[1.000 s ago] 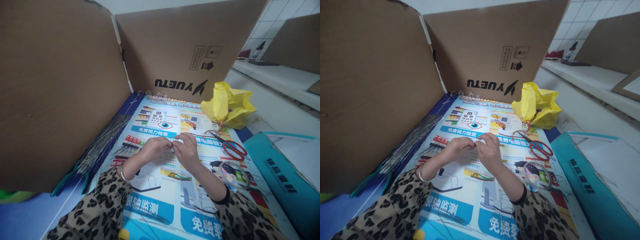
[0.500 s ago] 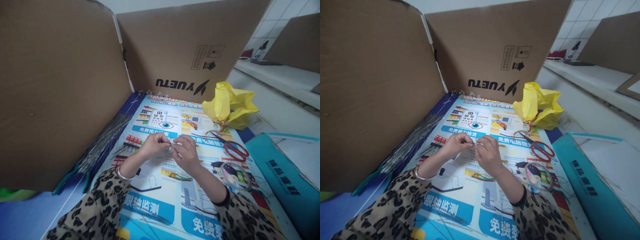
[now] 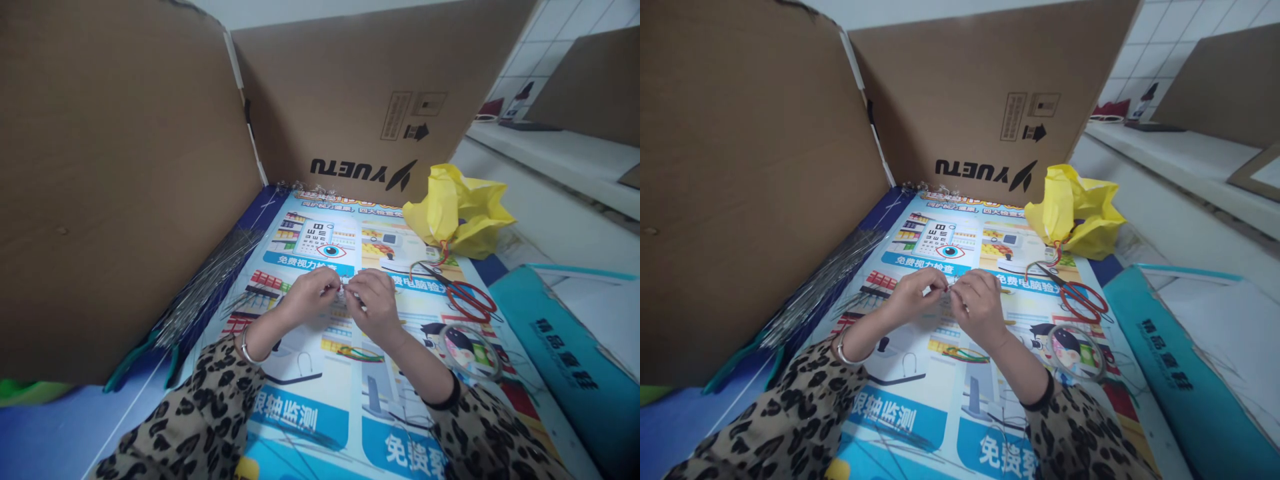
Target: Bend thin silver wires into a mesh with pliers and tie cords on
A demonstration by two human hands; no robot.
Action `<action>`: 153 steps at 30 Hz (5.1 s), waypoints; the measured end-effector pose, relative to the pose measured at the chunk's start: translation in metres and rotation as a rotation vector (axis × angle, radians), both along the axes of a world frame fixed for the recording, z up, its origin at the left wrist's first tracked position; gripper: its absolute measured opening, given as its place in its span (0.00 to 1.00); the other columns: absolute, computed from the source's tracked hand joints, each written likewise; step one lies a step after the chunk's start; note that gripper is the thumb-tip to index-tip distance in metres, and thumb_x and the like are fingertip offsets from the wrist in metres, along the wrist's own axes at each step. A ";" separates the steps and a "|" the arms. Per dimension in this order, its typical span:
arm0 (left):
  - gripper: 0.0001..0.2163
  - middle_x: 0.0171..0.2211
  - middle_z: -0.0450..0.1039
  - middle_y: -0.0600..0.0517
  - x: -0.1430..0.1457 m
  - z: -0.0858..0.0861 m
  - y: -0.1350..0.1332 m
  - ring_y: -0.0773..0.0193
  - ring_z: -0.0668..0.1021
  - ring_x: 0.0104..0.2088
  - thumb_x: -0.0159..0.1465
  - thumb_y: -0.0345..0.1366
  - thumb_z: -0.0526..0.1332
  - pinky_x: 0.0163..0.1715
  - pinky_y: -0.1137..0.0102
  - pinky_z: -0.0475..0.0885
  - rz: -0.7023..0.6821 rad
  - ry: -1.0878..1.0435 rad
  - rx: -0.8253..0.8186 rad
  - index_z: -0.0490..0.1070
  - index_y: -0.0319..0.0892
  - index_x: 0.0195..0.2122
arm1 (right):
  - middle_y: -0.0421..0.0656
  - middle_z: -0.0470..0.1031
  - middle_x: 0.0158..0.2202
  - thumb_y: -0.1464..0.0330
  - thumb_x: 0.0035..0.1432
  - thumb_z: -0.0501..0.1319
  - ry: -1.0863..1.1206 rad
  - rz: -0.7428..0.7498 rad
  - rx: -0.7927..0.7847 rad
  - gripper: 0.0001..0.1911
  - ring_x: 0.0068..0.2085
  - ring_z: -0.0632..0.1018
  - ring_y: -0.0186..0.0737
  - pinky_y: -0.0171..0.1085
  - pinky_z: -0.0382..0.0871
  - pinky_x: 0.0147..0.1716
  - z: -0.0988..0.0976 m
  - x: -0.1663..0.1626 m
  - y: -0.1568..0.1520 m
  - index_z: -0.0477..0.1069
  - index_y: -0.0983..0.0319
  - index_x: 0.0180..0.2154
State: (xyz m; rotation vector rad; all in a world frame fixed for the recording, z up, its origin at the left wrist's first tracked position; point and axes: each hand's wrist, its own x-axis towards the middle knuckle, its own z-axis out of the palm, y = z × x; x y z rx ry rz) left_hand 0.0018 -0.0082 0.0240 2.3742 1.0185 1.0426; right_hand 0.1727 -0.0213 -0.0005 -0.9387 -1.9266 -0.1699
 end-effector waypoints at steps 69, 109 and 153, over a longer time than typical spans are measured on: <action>0.05 0.31 0.72 0.53 -0.002 -0.011 0.007 0.63 0.72 0.37 0.60 0.27 0.53 0.40 0.65 0.63 0.217 -0.006 0.319 0.64 0.42 0.30 | 0.43 0.73 0.36 0.69 0.55 0.56 -0.221 0.030 -0.407 0.07 0.41 0.70 0.40 0.40 0.59 0.42 0.045 0.025 0.009 0.72 0.60 0.32; 0.02 0.26 0.70 0.55 0.002 -0.010 0.002 0.68 0.72 0.29 0.58 0.30 0.57 0.31 0.71 0.66 0.122 -0.097 0.057 0.66 0.41 0.28 | 0.36 0.71 0.24 0.70 0.51 0.53 -0.368 0.332 -1.059 0.08 0.24 0.69 0.30 0.29 0.58 0.24 0.049 0.028 -0.011 0.68 0.61 0.33; 0.06 0.31 0.75 0.54 0.023 0.035 -0.048 0.61 0.76 0.31 0.61 0.35 0.52 0.28 0.71 0.65 0.007 0.521 -0.225 0.67 0.45 0.36 | 0.37 0.67 0.25 0.69 0.48 0.60 -0.004 0.417 -1.151 0.05 0.26 0.67 0.29 0.30 0.61 0.25 0.068 0.058 -0.003 0.66 0.62 0.31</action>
